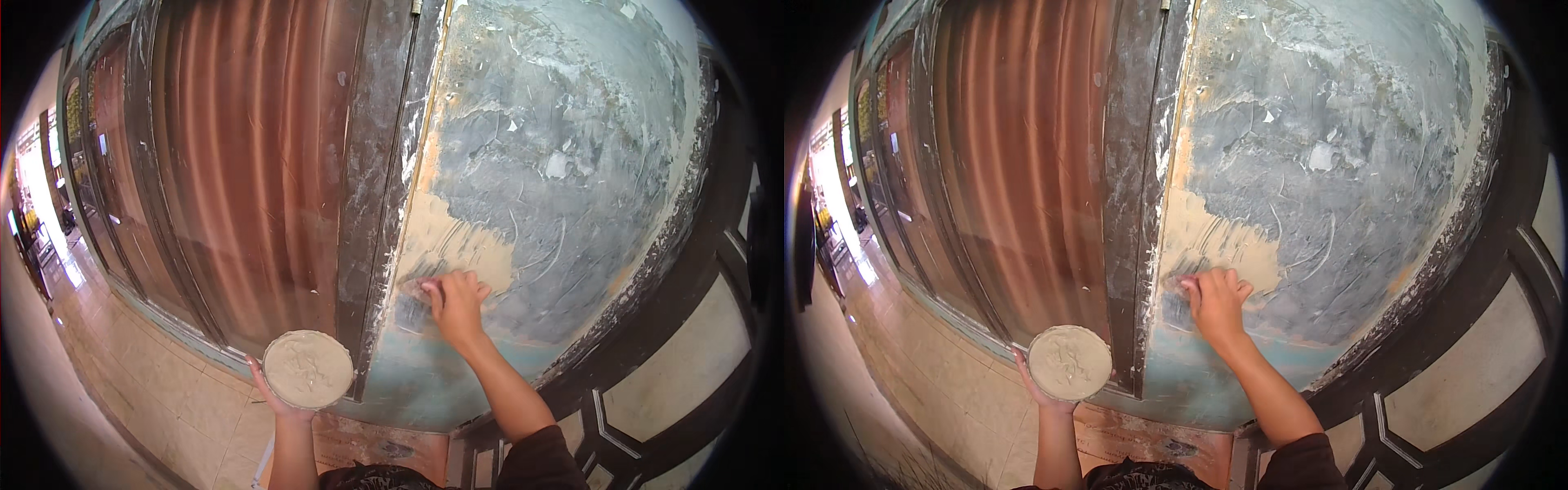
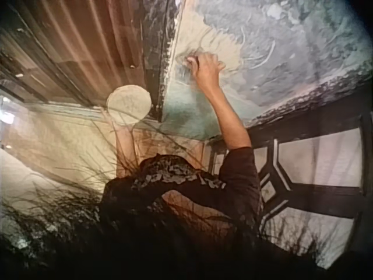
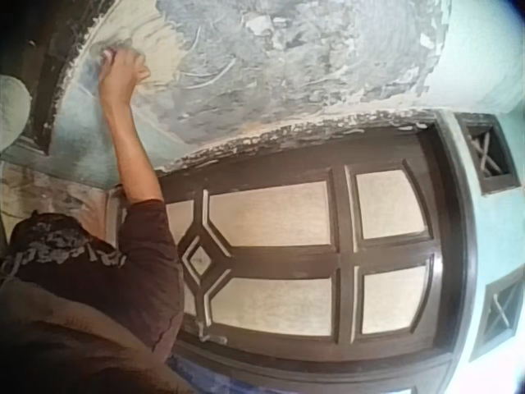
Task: The person applies wall plaster from a container onto damaged sections of a concrete wall using a small scraper tool.
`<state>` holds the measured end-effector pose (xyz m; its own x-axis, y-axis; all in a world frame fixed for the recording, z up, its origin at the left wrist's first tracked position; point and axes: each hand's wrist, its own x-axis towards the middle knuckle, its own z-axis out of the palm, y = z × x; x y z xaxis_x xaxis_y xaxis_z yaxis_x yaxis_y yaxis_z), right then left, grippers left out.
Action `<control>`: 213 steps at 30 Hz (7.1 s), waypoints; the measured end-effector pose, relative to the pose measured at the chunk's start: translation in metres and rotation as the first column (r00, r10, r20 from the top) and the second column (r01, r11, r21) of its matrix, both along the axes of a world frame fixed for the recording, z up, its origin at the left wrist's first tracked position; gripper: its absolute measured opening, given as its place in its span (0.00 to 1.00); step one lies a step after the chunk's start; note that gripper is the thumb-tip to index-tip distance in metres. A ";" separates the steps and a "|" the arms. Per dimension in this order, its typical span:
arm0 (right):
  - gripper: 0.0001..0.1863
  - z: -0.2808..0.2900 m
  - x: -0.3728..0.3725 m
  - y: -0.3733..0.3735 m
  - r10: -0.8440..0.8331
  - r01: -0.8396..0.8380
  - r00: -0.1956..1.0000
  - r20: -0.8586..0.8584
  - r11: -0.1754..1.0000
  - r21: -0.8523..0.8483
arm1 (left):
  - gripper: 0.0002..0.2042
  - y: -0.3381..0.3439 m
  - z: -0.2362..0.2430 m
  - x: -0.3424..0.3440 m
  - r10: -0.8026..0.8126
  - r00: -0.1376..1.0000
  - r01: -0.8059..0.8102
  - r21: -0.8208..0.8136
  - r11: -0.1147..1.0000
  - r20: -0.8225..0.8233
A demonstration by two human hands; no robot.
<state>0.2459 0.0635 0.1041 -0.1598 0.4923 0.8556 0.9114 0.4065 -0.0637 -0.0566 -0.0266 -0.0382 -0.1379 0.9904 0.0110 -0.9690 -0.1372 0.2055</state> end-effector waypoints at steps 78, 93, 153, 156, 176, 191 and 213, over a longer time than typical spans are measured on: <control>0.06 0.010 0.002 0.011 -0.053 0.052 0.982 -0.181 0.999 -0.008 | 0.43 -0.015 0.024 -0.007 0.038 0.996 -0.034 0.054 0.998 -0.084; 0.07 0.017 0.004 0.009 -0.028 0.029 0.977 -0.214 1.000 0.002 | 0.43 -0.014 0.017 -0.006 0.047 0.997 -0.048 0.000 0.999 -0.063; 0.09 -0.015 0.003 0.008 0.014 -0.017 0.996 -0.085 0.999 -0.036 | 0.45 -0.023 0.030 -0.002 0.057 0.996 -0.056 0.017 0.998 -0.070; 0.06 -0.021 0.005 0.009 -0.042 0.042 0.999 0.003 0.983 -0.181 | 0.45 -0.021 0.034 0.002 0.042 0.999 -0.043 -0.022 0.999 -0.023; 0.07 0.009 0.015 0.011 -0.013 0.012 0.997 -0.074 1.000 -0.017 | 0.46 -0.012 0.026 0.012 -0.043 0.998 0.043 -0.006 0.999 -0.042; 0.08 -0.007 0.016 0.010 -0.051 0.045 0.996 -0.073 0.996 -0.079 | 0.47 -0.015 0.027 0.008 -0.032 0.997 0.033 0.002 0.999 -0.073; 0.09 0.039 0.025 -0.019 0.215 -0.247 0.862 -0.460 0.969 -0.011 | 0.48 -0.009 0.013 0.013 -0.098 0.995 0.099 0.020 0.995 -0.034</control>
